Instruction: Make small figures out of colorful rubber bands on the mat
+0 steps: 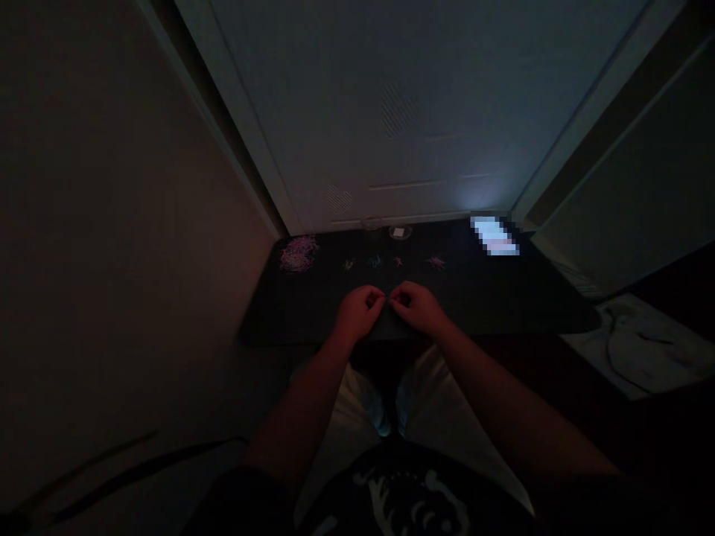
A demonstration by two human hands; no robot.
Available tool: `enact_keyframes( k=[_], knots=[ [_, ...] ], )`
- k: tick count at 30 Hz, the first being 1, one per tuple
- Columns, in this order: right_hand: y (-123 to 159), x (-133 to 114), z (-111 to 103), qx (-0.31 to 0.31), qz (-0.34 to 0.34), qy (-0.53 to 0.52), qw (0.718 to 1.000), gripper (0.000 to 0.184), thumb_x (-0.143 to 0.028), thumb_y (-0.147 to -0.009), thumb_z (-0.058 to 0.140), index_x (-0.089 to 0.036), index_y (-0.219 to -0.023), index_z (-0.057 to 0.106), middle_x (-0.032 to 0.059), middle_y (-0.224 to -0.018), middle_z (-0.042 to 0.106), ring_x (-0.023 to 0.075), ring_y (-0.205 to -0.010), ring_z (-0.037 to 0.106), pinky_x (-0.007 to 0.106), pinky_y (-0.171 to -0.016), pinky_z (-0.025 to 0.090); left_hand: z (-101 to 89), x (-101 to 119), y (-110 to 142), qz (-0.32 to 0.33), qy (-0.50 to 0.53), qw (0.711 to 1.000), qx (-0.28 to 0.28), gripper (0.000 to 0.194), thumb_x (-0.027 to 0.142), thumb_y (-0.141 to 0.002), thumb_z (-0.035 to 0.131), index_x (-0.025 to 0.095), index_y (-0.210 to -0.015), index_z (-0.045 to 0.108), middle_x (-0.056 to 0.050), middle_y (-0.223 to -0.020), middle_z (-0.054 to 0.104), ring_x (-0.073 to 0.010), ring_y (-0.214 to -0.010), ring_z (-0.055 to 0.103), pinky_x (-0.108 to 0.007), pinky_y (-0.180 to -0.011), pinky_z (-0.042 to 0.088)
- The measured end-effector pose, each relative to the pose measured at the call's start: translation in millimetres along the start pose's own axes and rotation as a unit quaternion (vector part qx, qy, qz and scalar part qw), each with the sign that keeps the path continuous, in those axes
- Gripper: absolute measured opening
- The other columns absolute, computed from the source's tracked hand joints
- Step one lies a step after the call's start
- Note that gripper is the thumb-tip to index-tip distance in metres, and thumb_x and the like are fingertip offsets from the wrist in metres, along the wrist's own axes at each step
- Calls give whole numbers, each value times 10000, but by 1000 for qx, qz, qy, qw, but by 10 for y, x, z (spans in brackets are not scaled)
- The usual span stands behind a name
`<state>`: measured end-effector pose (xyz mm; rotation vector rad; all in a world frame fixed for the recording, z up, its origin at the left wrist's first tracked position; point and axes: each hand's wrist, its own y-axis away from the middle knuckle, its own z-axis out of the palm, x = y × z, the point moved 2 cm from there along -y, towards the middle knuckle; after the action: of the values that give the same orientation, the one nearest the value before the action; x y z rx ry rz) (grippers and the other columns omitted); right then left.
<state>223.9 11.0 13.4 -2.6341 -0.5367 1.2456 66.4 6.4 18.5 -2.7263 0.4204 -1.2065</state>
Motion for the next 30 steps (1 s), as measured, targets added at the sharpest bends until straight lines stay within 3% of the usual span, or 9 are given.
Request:
enact_keyframes(
  k=[10, 30],
  knots=[
    [5, -11, -1, 0, -7, -6, 1000, 128, -176, -736, 535, -178, -811, 640, 10, -721, 568, 118, -639, 509, 240, -598, 398, -1, -23, -3, 4, -4, 1000, -4, 141, 263, -801, 534, 189, -873, 631, -20, -843, 662, -126, -752, 592, -246, -696, 471],
    [-2, 3, 4, 10, -7, -3, 1000, 65, -195, -745, 573, -169, -716, 625, 16, -709, 585, 122, -654, 520, 245, -614, 396, 2, -2, 6, 1, 10, 1000, 0, 168, 264, -777, 572, 176, -911, 620, -19, -864, 667, -113, -723, 592, -244, -679, 473]
  ],
)
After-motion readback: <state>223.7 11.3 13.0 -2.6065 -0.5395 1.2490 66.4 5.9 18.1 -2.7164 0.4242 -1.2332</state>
